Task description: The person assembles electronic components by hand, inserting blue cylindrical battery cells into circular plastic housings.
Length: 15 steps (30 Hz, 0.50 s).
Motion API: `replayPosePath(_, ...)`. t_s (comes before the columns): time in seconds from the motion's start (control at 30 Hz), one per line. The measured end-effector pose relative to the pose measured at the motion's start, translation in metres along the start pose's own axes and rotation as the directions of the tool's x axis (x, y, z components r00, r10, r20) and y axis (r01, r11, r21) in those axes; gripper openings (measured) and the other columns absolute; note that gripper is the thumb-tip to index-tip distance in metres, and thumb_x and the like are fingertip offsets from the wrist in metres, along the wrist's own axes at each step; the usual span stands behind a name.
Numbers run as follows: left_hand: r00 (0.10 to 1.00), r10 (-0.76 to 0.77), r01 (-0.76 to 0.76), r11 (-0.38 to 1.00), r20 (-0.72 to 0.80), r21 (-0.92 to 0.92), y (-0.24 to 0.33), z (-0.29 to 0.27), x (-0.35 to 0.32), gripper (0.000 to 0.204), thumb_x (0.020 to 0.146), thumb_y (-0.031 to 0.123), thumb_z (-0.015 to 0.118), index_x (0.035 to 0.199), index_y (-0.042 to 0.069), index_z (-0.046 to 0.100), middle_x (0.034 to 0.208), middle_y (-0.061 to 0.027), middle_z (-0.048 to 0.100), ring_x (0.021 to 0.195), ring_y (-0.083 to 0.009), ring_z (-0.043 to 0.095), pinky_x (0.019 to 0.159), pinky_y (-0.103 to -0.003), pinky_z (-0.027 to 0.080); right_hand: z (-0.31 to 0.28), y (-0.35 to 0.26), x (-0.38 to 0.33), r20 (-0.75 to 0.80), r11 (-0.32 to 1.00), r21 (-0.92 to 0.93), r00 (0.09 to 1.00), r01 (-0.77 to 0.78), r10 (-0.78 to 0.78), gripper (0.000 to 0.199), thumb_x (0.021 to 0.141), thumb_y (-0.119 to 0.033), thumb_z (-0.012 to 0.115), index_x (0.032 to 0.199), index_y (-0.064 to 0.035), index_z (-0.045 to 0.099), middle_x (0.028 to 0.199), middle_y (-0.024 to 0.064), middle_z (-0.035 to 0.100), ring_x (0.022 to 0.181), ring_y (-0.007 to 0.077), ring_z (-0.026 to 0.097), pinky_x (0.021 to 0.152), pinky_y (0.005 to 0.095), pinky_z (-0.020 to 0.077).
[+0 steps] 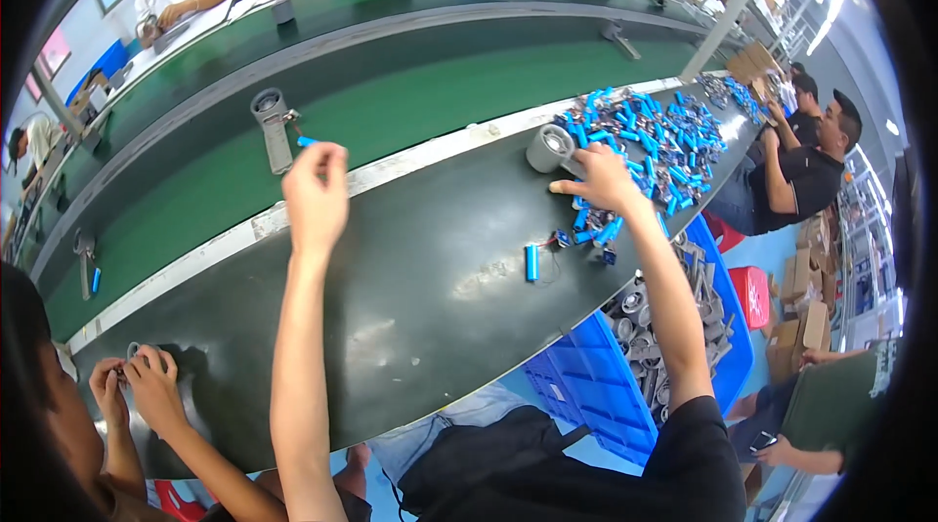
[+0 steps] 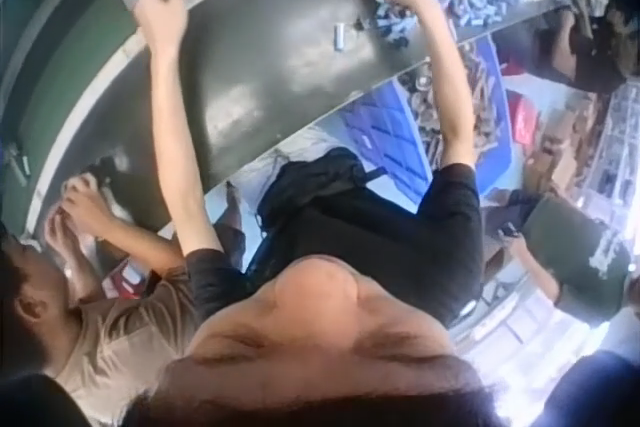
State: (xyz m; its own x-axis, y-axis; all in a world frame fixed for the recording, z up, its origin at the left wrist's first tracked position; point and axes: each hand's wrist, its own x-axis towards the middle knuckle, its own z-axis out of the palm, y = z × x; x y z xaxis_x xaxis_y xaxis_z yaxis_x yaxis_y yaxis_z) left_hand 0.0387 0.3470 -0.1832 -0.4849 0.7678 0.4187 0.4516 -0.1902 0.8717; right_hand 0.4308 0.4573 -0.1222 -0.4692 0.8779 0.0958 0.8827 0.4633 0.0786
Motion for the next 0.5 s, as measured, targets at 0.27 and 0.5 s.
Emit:
replayPosePath(0.27, 0.946, 0.065, -0.028, 0.992, 0.317, -0.12, 0.084, 0.049, -0.053, 0.08, 0.086, 0.03, 0.08, 0.15, 0.006, 0.039, 0.13, -0.0148, 0.059, 0.123, -0.0256, 0.056, 0.101, -0.037, 0.045, -0.013, -0.127, -0.021, -0.332, 0.891, 0.421, 0.943, 0.172, -0.025, 0.038, 0.074, -0.023, 0.077, 0.1, 0.0004, 0.064, 0.098, 0.0163, 0.064, 0.09, 0.0376, 0.065, 0.078, 0.0453, 0.0534)
replayPosePath(0.5, 0.852, -0.109, 0.138, 0.99, 0.512, -0.02, 0.076, -0.013, -0.065, 0.055, 0.082, 0.017, 0.079, 0.127, 0.003, 0.05, 0.116, -0.012, 0.065, 0.108, -0.0206, 0.063, 0.097, -0.035, 0.048, -0.031, -0.129, -0.087, -0.09, 0.726, 0.686, 0.986, -0.039, 0.139, 0.04, 0.088, -0.027, 0.075, 0.118, -0.0024, 0.069, 0.104, 0.0117, 0.066, 0.088, 0.0223, 0.066, 0.079, 0.0348, 0.0521)
